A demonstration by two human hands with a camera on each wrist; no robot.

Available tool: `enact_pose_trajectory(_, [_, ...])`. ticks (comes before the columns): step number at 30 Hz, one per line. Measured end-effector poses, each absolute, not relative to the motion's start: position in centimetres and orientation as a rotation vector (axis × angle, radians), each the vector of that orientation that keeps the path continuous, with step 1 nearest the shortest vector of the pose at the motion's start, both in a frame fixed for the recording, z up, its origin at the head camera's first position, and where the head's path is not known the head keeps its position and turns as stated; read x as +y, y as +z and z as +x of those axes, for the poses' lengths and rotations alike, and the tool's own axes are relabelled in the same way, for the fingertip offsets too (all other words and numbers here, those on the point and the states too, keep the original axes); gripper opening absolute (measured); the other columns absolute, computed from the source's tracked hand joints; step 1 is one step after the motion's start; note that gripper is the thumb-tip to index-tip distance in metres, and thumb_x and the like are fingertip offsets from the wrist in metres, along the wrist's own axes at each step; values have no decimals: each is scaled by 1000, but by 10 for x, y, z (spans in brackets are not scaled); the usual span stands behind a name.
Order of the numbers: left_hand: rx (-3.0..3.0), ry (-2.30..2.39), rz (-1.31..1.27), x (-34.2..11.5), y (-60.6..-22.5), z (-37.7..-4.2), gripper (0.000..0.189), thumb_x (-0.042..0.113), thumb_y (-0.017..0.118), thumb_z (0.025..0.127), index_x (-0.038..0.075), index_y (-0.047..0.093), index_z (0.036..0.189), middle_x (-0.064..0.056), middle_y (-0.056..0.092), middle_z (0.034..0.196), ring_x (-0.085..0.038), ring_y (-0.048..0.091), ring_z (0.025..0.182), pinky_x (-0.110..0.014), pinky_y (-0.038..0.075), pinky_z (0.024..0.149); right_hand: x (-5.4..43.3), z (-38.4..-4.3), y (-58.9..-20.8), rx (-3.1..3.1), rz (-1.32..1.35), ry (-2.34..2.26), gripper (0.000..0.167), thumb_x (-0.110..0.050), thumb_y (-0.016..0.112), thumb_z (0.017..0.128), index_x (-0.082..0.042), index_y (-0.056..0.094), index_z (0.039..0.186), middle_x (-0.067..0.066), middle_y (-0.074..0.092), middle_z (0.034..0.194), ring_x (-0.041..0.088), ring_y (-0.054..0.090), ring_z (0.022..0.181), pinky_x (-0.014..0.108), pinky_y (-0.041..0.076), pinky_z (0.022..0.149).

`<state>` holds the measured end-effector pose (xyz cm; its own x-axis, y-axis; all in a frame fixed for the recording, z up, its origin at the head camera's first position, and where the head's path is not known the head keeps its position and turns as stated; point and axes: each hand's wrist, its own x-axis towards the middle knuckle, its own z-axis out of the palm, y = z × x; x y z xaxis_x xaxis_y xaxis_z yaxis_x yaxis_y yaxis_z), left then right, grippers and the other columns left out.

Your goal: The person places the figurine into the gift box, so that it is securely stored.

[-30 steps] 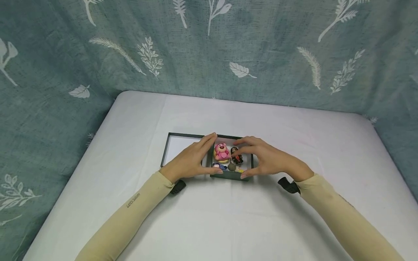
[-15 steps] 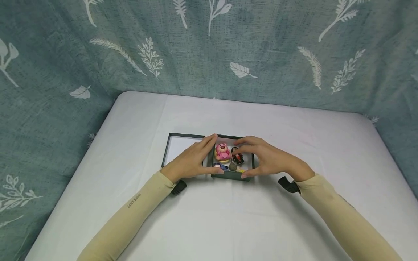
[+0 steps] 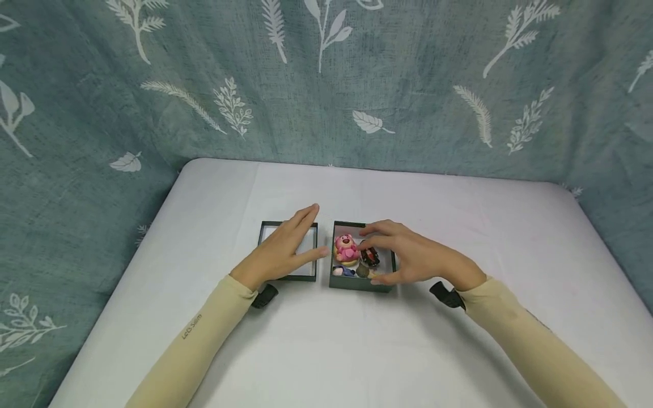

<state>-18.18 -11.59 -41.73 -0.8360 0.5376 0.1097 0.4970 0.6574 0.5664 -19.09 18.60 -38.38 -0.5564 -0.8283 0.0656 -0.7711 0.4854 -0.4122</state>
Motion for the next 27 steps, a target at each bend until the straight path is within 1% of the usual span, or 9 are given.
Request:
enact_pose_trajectory(6, [2845, 893, 795, -148, -421, -181, 85, 60, 45, 97, 11, 14, 158, -5, 16, 164, -26, 24, 149, -52, 26, 118, 159, -178, -383, 2597, -1451, -744, 48, -31, 74, 88, -15, 59, 131, 11, 49, 141, 27, 43, 132, 54, 39, 105])
enact_pose_trajectory(8, [2870, 852, 762, -157, -423, -182, 83, 59, 45, 98, 9, 16, 158, -6, 19, 163, -26, 25, 148, -52, 26, 118, 148, -173, -385, 2636, -1496, -703, 48, -33, 73, 89, -16, 58, 132, 8, 50, 140, 26, 44, 131, 53, 39, 106])
enact_pose_trajectory(11, [2898, 807, 720, -169, -421, -186, 85, 60, 46, 97, 7, 20, 157, -11, 22, 162, -30, 27, 147, -53, 28, 117, 128, -167, -386, 2695, -1501, -630, 52, -38, 72, 89, -14, 57, 133, 6, 51, 139, 26, 44, 133, 51, 36, 110])
enact_pose_trajectory(14, [2888, 780, 654, -179, -416, -190, 91, 65, 51, 93, 7, 22, 156, -13, 23, 161, -34, 29, 146, -55, 29, 115, 110, -162, -391, 2778, -1446, -529, 58, -45, 70, 89, -11, 56, 134, 6, 54, 136, 27, 43, 136, 49, 31, 115])
enact_pose_trajectory(18, [2839, 757, 571, -188, -411, -192, 104, 70, 61, 83, 6, 22, 156, -15, 26, 158, -38, 31, 144, -56, 33, 113, 92, -156, -399, 2927, -1352, -343, 63, -54, 67, 88, -9, 58, 131, 4, 58, 130, 29, 41, 139, 48, 26, 119])
enact_pose_trajectory(22, [2828, 705, 514, -193, -409, -195, 114, 72, 67, 76, 4, 22, 156, -15, 23, 158, -39, 23, 146, -59, 23, 116, 83, -154, -407, 3048, -1245, -187, 66, -60, 65, 86, -8, 60, 127, 5, 60, 126, 31, 40, 140, 48, 23, 120])
enact_pose_trajectory(23, [2828, 697, 494, -194, -409, -195, 115, 73, 68, 75, 4, 23, 156, -14, 22, 158, -40, 22, 145, -60, 22, 116, 81, -154, -408, 3065, -1218, -164, 67, -61, 65, 85, -8, 60, 127, 6, 60, 126, 31, 40, 140, 47, 23, 120])
enact_pose_trajectory(25, [2826, 666, 455, -197, -406, -195, 119, 75, 69, 72, 3, 22, 155, -16, 24, 157, -40, 27, 143, -60, 25, 115, 78, -154, -411, 3084, -1176, -137, 69, -61, 66, 85, -7, 59, 127, 7, 61, 125, 32, 40, 140, 47, 22, 120])
enact_pose_trajectory(27, [2799, 653, 412, -200, -403, -194, 125, 76, 71, 68, 1, 21, 155, -19, 27, 154, -41, 35, 138, -59, 32, 112, 76, -155, -413, 3106, -1155, -110, 70, -60, 66, 85, -5, 59, 127, 8, 62, 125, 32, 39, 140, 46, 21, 121])
